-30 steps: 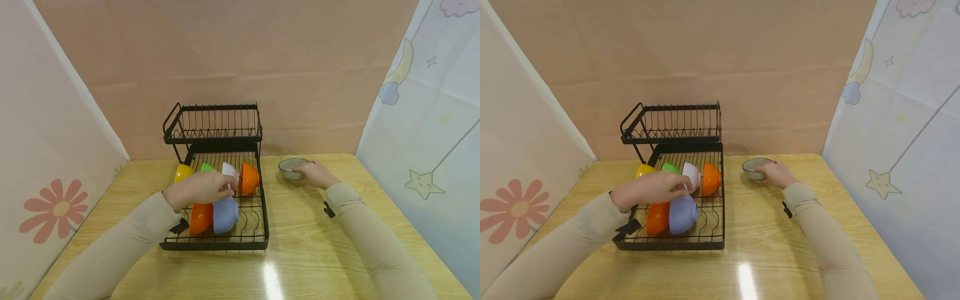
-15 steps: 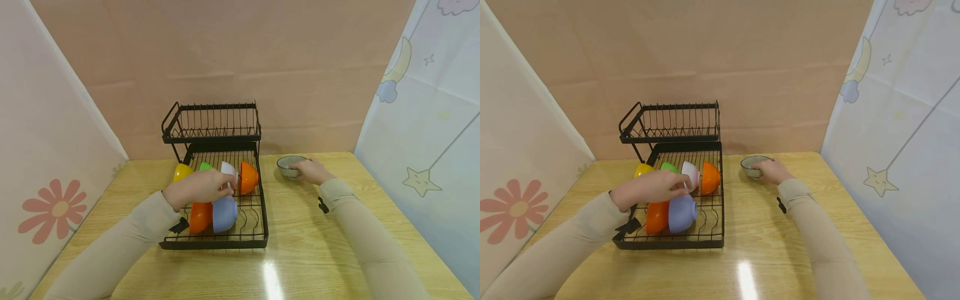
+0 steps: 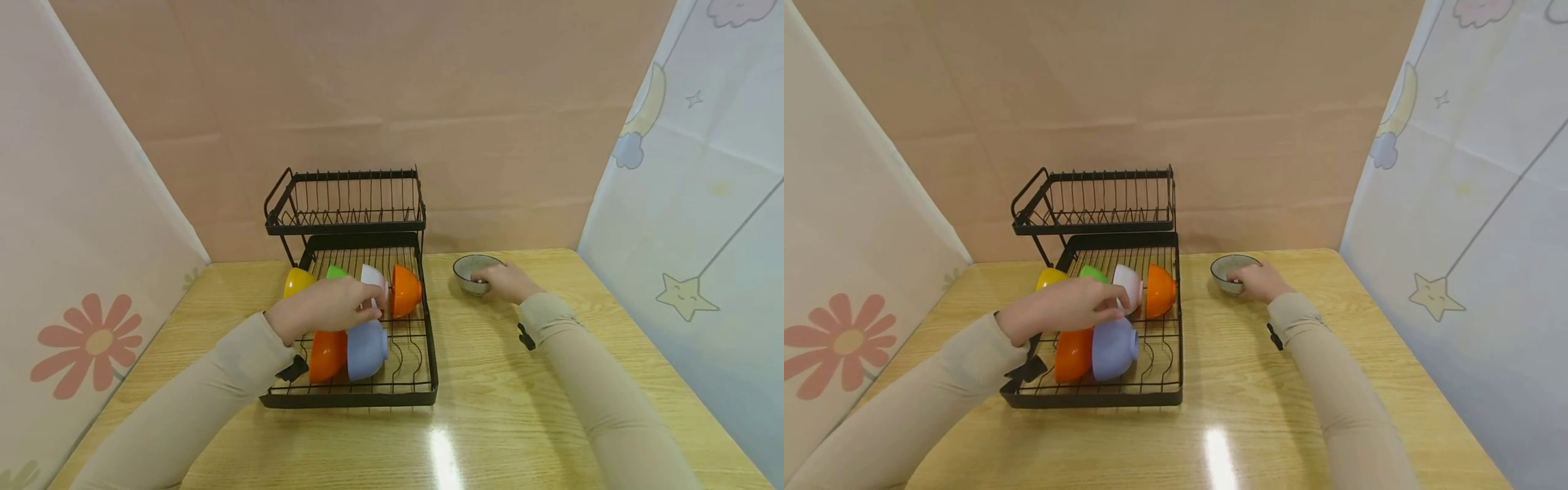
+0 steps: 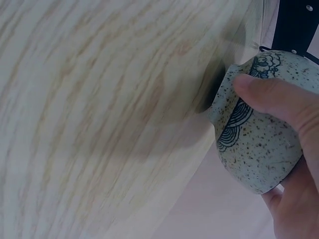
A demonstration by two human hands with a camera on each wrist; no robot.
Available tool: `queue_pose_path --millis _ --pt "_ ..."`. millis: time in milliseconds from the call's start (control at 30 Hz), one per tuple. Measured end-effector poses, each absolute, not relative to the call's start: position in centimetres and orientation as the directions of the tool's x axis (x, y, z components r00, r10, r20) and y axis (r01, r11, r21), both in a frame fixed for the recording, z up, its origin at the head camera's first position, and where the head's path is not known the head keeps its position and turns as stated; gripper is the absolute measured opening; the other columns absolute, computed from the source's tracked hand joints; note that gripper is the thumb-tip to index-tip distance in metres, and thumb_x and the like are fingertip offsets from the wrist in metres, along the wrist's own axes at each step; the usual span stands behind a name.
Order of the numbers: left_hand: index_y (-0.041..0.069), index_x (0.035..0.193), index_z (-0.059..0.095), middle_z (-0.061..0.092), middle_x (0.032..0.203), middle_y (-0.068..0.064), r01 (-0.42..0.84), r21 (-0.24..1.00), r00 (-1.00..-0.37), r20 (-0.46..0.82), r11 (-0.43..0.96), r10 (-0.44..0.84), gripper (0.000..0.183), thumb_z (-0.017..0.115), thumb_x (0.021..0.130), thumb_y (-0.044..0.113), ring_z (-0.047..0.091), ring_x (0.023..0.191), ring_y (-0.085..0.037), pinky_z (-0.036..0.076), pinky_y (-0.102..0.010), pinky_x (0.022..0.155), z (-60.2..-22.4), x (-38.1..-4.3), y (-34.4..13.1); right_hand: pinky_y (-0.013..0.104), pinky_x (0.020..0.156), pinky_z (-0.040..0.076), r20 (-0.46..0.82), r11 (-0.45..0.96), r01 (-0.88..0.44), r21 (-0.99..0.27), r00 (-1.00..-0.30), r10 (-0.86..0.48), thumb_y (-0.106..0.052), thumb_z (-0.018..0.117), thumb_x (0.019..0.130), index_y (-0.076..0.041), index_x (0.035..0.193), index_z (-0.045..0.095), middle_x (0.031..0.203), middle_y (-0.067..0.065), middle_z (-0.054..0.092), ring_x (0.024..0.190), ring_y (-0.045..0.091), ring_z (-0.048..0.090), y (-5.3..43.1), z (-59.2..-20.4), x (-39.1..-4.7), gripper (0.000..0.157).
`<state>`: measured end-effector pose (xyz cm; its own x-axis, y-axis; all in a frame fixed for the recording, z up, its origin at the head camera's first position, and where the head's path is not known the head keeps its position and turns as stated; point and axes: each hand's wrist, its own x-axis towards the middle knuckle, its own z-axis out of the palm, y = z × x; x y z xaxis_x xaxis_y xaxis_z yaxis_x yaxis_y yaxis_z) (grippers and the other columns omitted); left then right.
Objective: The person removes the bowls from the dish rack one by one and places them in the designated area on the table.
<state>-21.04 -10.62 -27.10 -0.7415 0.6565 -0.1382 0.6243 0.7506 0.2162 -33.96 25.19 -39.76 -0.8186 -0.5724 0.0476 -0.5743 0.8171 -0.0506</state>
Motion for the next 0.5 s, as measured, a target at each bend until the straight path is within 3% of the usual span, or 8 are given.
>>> queue_pose_path --millis 300,500 --pt "0.016 0.115 0.065 0.072 0.1 -0.001 0.621 0.223 -0.741 -0.145 0.751 0.656 0.021 0.058 0.098 0.028 0.061 0.075 -0.007 0.052 -0.023 0.065 -27.15 -21.03 -10.65 0.065 0.095 0.041 0.005 0.828 -0.56 -0.032 -0.829 -0.56 -0.014 0.082 0.075 -0.011 0.124 0.065 0.12 0.011 0.068 0.108 0.032 0.064 25.29 -40.13 -33.94 0.053" --pt "0.017 0.112 0.065 0.072 0.1 -0.001 0.625 0.227 -0.738 -0.143 0.747 0.66 0.019 0.059 0.098 0.027 0.062 0.076 -0.008 0.053 -0.024 0.066 -27.18 -20.98 -10.63 0.041 0.074 0.052 0.036 0.806 -0.591 -0.033 -0.807 -0.59 -0.013 0.084 0.071 -0.016 0.104 0.067 0.089 -0.002 0.07 0.078 0.016 0.063 25.39 -40.36 -33.89 0.038"
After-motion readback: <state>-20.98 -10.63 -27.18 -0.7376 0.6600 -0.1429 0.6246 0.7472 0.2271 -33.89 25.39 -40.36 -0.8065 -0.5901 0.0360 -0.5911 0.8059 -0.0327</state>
